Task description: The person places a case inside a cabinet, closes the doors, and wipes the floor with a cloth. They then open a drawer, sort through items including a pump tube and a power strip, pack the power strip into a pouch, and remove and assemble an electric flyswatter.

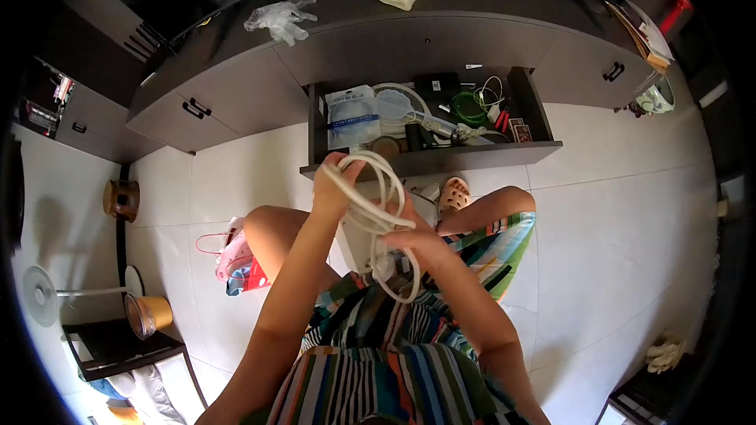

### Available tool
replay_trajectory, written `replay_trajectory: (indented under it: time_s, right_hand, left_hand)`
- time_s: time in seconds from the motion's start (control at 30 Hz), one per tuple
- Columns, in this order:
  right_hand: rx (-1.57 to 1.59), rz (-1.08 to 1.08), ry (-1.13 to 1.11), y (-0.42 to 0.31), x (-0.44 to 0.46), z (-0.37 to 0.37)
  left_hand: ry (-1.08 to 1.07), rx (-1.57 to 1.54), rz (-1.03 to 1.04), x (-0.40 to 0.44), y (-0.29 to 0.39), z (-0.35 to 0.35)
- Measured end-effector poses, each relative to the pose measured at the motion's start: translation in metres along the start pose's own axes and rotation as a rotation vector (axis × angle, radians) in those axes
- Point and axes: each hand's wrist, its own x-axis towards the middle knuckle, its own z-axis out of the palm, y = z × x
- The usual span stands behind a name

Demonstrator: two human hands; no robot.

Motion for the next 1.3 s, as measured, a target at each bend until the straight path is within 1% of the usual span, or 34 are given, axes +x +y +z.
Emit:
replay_trajectory:
  time_s: [0.03,0.07,0.1,0.17,0.2,0.3,0.33,0.43,0.47,0.5,0.53,0.57,0.6,0.63,0.7,0.77,0.8,0.83,0.87,0.93,0.97,1.0,1.03,1.07,1.1,1.13,1.17,1.2,1.23,1.3]
  right_hand:
    - [-0.074,-0.028,0.032,-0.003,-0.001,0.004]
    - [-0.043,-0.034,0.066,-0.001,0.002,0.003]
    - [-0.013,-0.040,0.100,0.000,0.004,0.001]
    - [0.079,-0.071,0.088,0.009,0.015,-0.011]
    - [0.051,-0.009,0.137,0.008,0.010,-0.017]
    - [0.221,-0.016,-0.013,0.006,0.016,-0.027]
    - [0.281,-0.021,-0.048,0.009,0.018,-0.038]
    - [0.204,-0.112,0.185,0.006,0.015,-0.064]
    - [0.168,-0.096,0.225,-0.009,0.012,-0.064]
    - [0.062,-0.106,0.379,-0.012,0.007,-0.082]
    - [0.054,-0.178,0.449,-0.027,-0.001,-0.082]
    - [0.121,-0.255,0.452,-0.037,-0.009,-0.093]
    - [0.107,-0.358,0.463,-0.051,-0.020,-0.099]
    - [0.157,-0.442,0.475,-0.055,-0.036,-0.131]
    - [0.084,-0.541,0.506,-0.080,-0.056,-0.138]
    - [0.116,-0.469,0.494,-0.091,-0.073,-0.158]
    - [0.131,-0.486,0.561,-0.090,-0.076,-0.162]
    - [0.141,-0.503,0.623,-0.089,-0.076,-0.167]
    - [0.154,-0.520,0.688,-0.086,-0.078,-0.170]
    - [0.171,-0.509,0.697,-0.085,-0.079,-0.171]
    - [0.177,-0.505,0.701,-0.085,-0.079,-0.170]
    - [0.224,-0.552,0.713,-0.084,-0.079,-0.168]
    - [0.259,-0.559,0.662,-0.082,-0.082,-0.170]
    - [0.300,-0.551,0.535,-0.084,-0.079,-0.169]
    - [0.342,-0.544,0.406,-0.086,-0.077,-0.166]
    - [0.364,-0.555,0.391,-0.087,-0.077,-0.168]
    - [0.344,-0.556,0.446,-0.087,-0.079,-0.170]
    - [0.325,-0.559,0.498,-0.087,-0.081,-0.172]
    - [0.307,-0.560,0.550,-0.087,-0.084,-0.175]
    - [0.344,-0.570,0.505,-0.085,-0.088,-0.183]
  left_hand:
    - [0.010,0.092,0.071,-0.002,0.005,0.002]
    - [-0.015,0.159,0.078,0.000,0.005,0.004]
    - [-0.117,-0.088,-0.054,0.003,0.003,0.007]
    - [-0.314,-0.582,-0.321,0.009,0.001,0.012]
    - [-0.384,-0.645,-0.342,0.011,0.002,0.014]
    - [-0.482,-0.788,-0.459,0.014,0.018,0.019]
    - [-0.548,-0.779,-0.463,0.021,0.016,0.025]
    - [-0.709,-0.881,-0.477,0.025,0.024,0.048]
    - [-0.813,-0.827,-0.437,0.030,0.030,0.052]
    - [-0.780,-0.762,-0.337,0.032,0.034,0.054]
    - [-0.750,-0.695,-0.235,0.035,0.037,0.058]
    - [-0.720,-0.627,-0.139,0.037,0.044,0.059]
    - [-0.745,-0.481,-0.050,0.045,0.052,0.047]
    - [-0.667,-0.527,0.010,0.052,0.040,0.049]
    - [-0.604,-0.097,0.028,0.059,-0.026,0.065]
    - [-0.738,0.369,-0.192,0.038,-0.118,0.104]
    - [-0.815,0.544,-0.016,0.012,-0.180,0.127]
    - [-0.880,0.711,0.170,-0.012,-0.219,0.147]
    - [-0.854,0.786,0.138,-0.029,-0.217,0.164]
    - [-0.800,0.940,0.079,-0.048,-0.202,0.190]
    - [-0.834,0.883,-0.003,-0.039,-0.201,0.201]
    - [-0.863,0.822,-0.084,-0.021,-0.202,0.216]
    - [-0.890,0.763,-0.165,-0.006,-0.204,0.228]
    - [-0.800,0.769,-0.096,0.005,-0.237,0.242]
    - [-0.861,0.784,0.010,0.021,-0.274,0.248]
    - [-0.921,0.800,0.116,0.039,-0.297,0.248]
    - [-1.184,0.967,-0.070,0.066,-0.252,0.233]
    - [-1.276,0.987,0.032,0.080,-0.278,0.228]
    - [-1.313,1.096,0.006,0.094,-0.267,0.223]
    - [-1.266,1.214,0.049,0.113,-0.279,0.215]
